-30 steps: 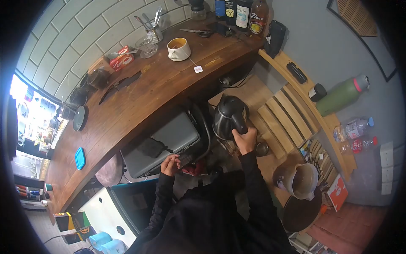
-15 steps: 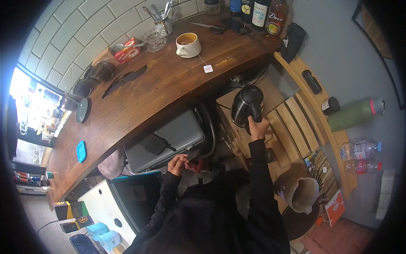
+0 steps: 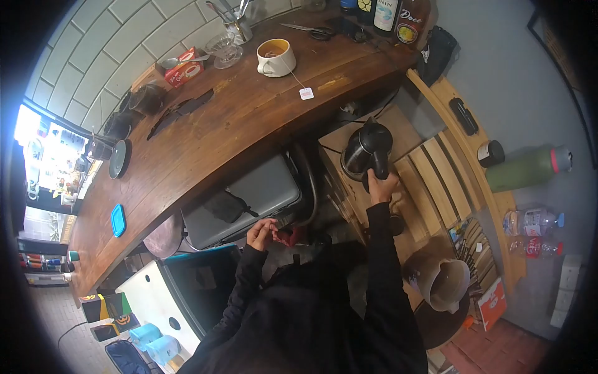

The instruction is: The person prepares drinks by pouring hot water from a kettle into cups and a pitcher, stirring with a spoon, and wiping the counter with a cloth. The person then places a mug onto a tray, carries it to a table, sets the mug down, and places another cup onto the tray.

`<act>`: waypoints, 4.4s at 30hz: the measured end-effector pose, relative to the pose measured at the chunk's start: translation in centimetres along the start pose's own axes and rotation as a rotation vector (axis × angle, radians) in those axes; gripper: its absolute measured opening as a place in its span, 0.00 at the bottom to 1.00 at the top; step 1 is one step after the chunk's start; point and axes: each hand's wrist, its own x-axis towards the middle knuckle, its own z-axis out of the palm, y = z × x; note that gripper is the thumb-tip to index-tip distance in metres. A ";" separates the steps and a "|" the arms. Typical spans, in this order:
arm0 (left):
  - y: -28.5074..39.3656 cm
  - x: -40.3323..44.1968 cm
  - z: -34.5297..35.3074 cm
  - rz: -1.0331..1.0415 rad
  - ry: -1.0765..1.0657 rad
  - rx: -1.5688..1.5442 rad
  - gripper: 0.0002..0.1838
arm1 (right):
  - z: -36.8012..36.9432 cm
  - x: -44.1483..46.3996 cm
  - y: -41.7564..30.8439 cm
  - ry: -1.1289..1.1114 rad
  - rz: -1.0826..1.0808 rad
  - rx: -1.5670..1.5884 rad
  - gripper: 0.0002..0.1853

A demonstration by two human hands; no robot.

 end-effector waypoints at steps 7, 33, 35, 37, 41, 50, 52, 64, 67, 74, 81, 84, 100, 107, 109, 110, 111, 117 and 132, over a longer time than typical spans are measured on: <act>-0.3 0.3 1.1 0.032 -0.039 0.010 0.14 | -0.9 0.3 -0.5 -0.103 0.022 -0.052 0.09; -4.8 3.7 11.8 -0.224 -0.532 0.073 0.15 | -19.3 -17.6 3.7 0.044 0.152 -0.091 0.07; -5.0 3.7 12.5 -0.227 -0.549 0.078 0.15 | -19.7 -18.0 4.0 0.018 0.163 -0.099 0.06; -4.9 3.5 13.0 -0.233 -0.569 0.092 0.15 | -19.9 -18.3 4.1 0.024 0.159 -0.093 0.05; -4.9 3.3 13.1 -0.251 -0.574 0.103 0.15 | -20.0 -18.3 4.4 0.018 0.186 -0.078 0.05; -5.8 3.2 12.2 -0.291 -0.550 0.127 0.15 | -17.8 -19.1 6.9 -0.068 0.261 0.035 0.06; -6.0 3.1 12.5 -0.318 -0.539 0.228 0.16 | -17.2 -19.6 6.8 -0.090 0.296 0.083 0.05; -10.9 7.1 14.7 -0.411 -0.628 0.452 0.17 | -16.0 -22.4 4.4 -0.128 0.360 0.146 0.03; -13.1 9.2 15.5 -0.442 -0.636 0.442 0.19 | -16.6 -22.9 4.9 -0.113 0.362 0.192 0.02; -15.8 10.1 20.1 -0.475 -0.595 0.571 0.23 | -18.3 -23.0 5.0 -0.090 0.412 0.212 0.01; -17.2 8.4 20.7 -0.426 -0.615 0.588 0.22 | -18.2 -22.2 5.1 -0.079 0.444 0.224 0.03; -17.7 8.6 20.7 -0.368 -0.635 0.549 0.22 | -17.8 -21.8 4.9 -0.081 0.459 0.204 0.04; -31.7 13.7 21.5 0.003 -0.540 0.887 0.26 | -18.0 -21.9 6.7 -0.110 0.518 0.249 0.04; -25.2 9.2 23.0 0.552 -0.406 1.272 0.12 | -18.9 -22.3 7.5 -0.123 0.493 0.192 0.03; -25.1 9.0 22.9 0.587 -0.413 1.264 0.11 | -18.9 -22.4 7.6 -0.118 0.488 0.172 0.03; -24.8 8.9 22.9 0.623 -0.421 1.256 0.10 | -18.9 -22.4 7.6 -0.111 0.482 0.153 0.04; -24.4 8.7 22.9 0.623 -0.421 1.257 0.10 | -18.9 -22.4 7.6 -0.111 0.482 0.154 0.04; -22.4 8.2 22.7 0.501 -0.497 1.309 0.08 | -19.1 -22.7 7.1 -0.118 0.450 0.134 0.04; -16.1 1.7 16.6 0.639 -0.272 1.193 0.07 | -17.8 -20.5 5.1 -0.368 0.302 0.037 0.06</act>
